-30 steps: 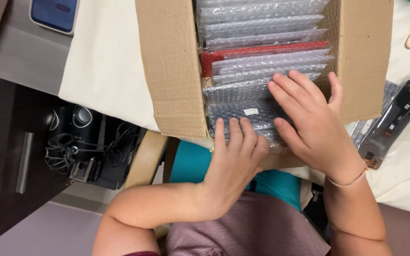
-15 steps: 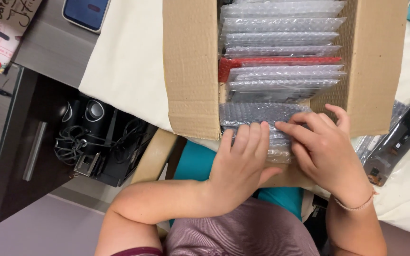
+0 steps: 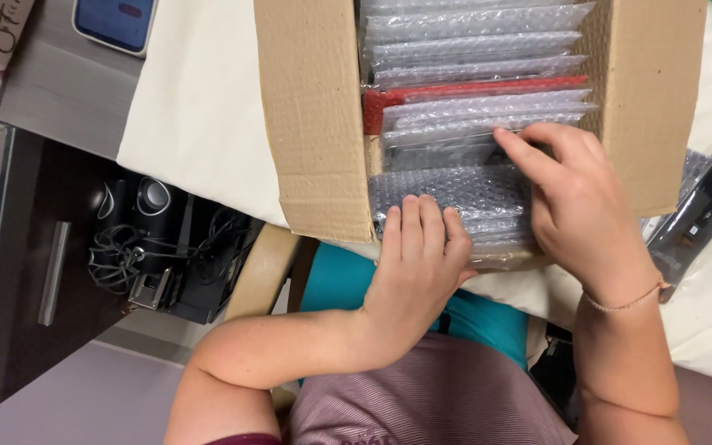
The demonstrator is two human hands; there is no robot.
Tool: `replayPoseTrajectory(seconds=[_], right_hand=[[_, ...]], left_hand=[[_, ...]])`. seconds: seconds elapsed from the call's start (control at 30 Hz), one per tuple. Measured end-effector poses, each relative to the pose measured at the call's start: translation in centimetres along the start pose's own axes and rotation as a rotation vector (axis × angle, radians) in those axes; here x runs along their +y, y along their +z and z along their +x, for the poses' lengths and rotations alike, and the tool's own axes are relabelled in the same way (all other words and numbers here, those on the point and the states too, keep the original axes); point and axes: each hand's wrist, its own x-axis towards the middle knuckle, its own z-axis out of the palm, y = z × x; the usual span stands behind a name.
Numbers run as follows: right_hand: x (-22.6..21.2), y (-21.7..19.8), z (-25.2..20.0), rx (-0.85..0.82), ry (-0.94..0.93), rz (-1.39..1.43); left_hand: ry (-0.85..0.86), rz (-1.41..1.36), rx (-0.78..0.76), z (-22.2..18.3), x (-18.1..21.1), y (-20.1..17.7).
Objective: Organizing mobile phones on a desk and unpacking a box of replacement screens and parts.
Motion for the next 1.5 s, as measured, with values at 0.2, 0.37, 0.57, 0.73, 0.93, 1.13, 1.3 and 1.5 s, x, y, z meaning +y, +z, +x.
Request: replayPoseTrajectory(seconds=[0.2,0.37,0.57,0.73,0.93,1.13,1.3,1.5], right_hand=[[2.5,-1.1,0.1,-0.027,0.02,-0.078],[2.5,-1.6,0.4,-0.038,0.004,-0.154],[1.8,-1.4,0.3,-0.032,-0.002,-0.134],[1.4,-0.9,0.1,-0.01,-0.056,-0.219],[-0.1,-0.3,-0.1,0.062,-0.033,-0.261],[-0.9,-0.1,0.2,0.087,-0.008,-0.29],[-1.0,-0.2,0.3,0.114,-0.029,-0.286],[-1.1,-0.2,0.1,0.152,-0.035,-0.23]], left_hand=[[0.024,0.01,-0.007,0.0,-0.2,-0.1],[0.017,0.008,0.002,0.0,-0.2,0.0],[0.018,0.006,-0.009,0.1,-0.2,0.0],[0.021,0.007,-0.002,-0.1,-0.2,0.3],[0.02,-0.005,0.004,0.0,-0.3,0.2],[0.019,0.001,0.008,0.1,-0.3,0.1],[0.008,-0.014,0.023,0.1,-0.2,0.3],[0.002,-0.03,0.031,0.1,-0.1,0.5]])
